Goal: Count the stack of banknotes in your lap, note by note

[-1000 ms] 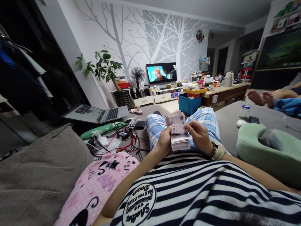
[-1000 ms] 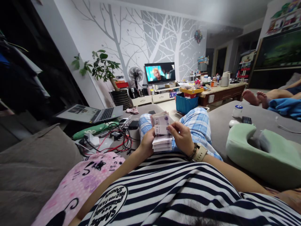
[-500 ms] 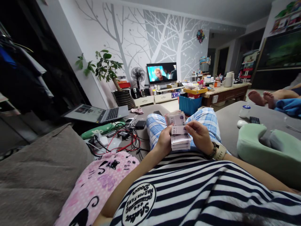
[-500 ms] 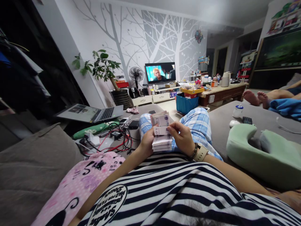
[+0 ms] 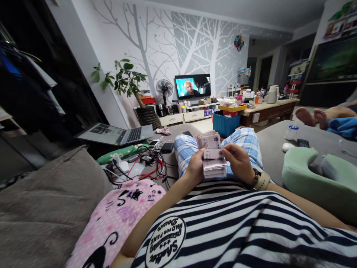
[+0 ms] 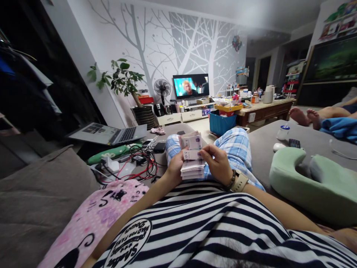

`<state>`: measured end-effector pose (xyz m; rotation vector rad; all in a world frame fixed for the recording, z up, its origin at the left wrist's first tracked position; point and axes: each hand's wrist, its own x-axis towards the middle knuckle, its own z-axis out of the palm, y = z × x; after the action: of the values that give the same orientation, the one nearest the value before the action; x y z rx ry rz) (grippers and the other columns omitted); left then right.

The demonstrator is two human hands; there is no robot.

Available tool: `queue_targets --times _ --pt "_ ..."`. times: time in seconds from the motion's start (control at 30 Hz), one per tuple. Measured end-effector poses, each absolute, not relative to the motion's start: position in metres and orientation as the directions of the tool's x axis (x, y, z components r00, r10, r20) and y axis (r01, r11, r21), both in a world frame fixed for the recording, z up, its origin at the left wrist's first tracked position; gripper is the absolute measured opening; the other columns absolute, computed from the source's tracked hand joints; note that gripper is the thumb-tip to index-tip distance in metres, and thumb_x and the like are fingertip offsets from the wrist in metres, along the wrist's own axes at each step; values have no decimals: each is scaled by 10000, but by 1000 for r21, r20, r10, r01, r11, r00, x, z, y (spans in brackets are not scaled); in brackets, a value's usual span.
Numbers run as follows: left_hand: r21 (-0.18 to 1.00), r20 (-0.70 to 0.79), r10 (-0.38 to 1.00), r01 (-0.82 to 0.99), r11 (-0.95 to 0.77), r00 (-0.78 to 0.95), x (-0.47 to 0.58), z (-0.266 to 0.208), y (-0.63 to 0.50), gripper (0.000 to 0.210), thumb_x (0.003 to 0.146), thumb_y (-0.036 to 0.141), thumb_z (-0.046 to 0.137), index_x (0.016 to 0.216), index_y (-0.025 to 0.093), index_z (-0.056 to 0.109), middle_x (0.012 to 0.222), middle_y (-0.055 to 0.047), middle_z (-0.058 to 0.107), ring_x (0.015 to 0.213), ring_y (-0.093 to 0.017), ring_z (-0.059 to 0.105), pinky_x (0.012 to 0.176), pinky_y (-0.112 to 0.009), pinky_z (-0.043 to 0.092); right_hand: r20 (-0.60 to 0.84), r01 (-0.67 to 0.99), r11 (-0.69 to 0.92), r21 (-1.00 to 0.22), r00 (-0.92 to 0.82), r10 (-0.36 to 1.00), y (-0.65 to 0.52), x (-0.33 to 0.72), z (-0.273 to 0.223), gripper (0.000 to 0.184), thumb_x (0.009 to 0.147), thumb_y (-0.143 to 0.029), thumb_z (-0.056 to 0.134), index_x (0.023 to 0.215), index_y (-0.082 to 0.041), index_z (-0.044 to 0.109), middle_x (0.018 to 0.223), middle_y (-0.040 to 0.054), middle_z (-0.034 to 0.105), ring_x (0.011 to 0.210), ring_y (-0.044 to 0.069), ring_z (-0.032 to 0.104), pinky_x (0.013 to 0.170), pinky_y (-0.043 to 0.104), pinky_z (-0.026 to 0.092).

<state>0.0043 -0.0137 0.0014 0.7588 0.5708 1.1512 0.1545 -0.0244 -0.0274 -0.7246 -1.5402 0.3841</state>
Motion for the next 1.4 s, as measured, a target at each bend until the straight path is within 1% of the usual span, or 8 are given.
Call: queue_targets --times 0.27,0.4,0.5,0.7,0.8,0.97,1.13,1.4 --pt "761 -17 954 -616 206 298 5 0 -12 335 862 308 665 1128 114 725 919 -111 799 943 -296 759 876 -414 606 748 194 732 -653 9 664 -28 153 -23 391 961 -517 562 705 -224 610 601 -16 527 583 154 466 590 300 387" --pt "760 -4 965 -627 175 264 6 -2 -10 337 846 287 680 1126 107 732 947 -118 801 968 -308 757 903 -429 599 741 191 732 -654 -34 671 -30 152 -22 451 978 -527 527 657 -223 622 602 2 582 577 157 485 619 313 414" --pt "776 8 969 -613 149 246 4 -3 -10 306 808 234 700 1078 95 743 932 -123 801 972 -316 756 910 -437 597 732 199 713 -672 35 680 -26 152 -25 397 950 -503 587 667 -224 594 608 -4 596 581 155 492 610 309 408" --pt "810 19 975 -575 115 220 1 -3 -13 181 777 155 667 923 85 750 873 -127 799 978 -304 753 923 -408 588 673 190 646 -740 199 712 -15 153 -29 361 874 -510 684 692 -223 563 588 -35 515 562 140 447 565 296 368" --pt "810 34 978 -579 94 207 1 -5 -13 188 743 136 687 915 89 747 854 -122 798 974 -307 752 933 -416 582 647 164 626 -762 230 727 -12 152 -29 384 848 -546 702 703 -219 562 592 -33 528 552 136 455 548 290 372" --pt "809 37 977 -580 95 211 2 -7 -12 242 694 114 711 933 96 745 880 -119 801 966 -309 754 939 -427 578 628 151 609 -778 211 749 -9 152 -30 407 857 -577 669 690 -224 557 554 -30 546 528 143 472 536 292 371" --pt "809 26 979 -580 98 201 4 -6 -12 196 747 115 674 927 87 746 865 -118 799 984 -295 749 943 -400 574 644 195 614 -765 212 735 -7 152 -32 399 886 -544 639 663 -228 538 554 -29 529 539 149 457 558 303 349" --pt "787 -1 974 -601 141 227 8 1 -12 259 829 218 645 1035 100 745 869 -93 800 949 -288 752 890 -391 583 697 195 670 -716 153 700 -16 150 -30 391 924 -529 602 681 -230 531 597 -33 468 585 152 418 584 302 345"
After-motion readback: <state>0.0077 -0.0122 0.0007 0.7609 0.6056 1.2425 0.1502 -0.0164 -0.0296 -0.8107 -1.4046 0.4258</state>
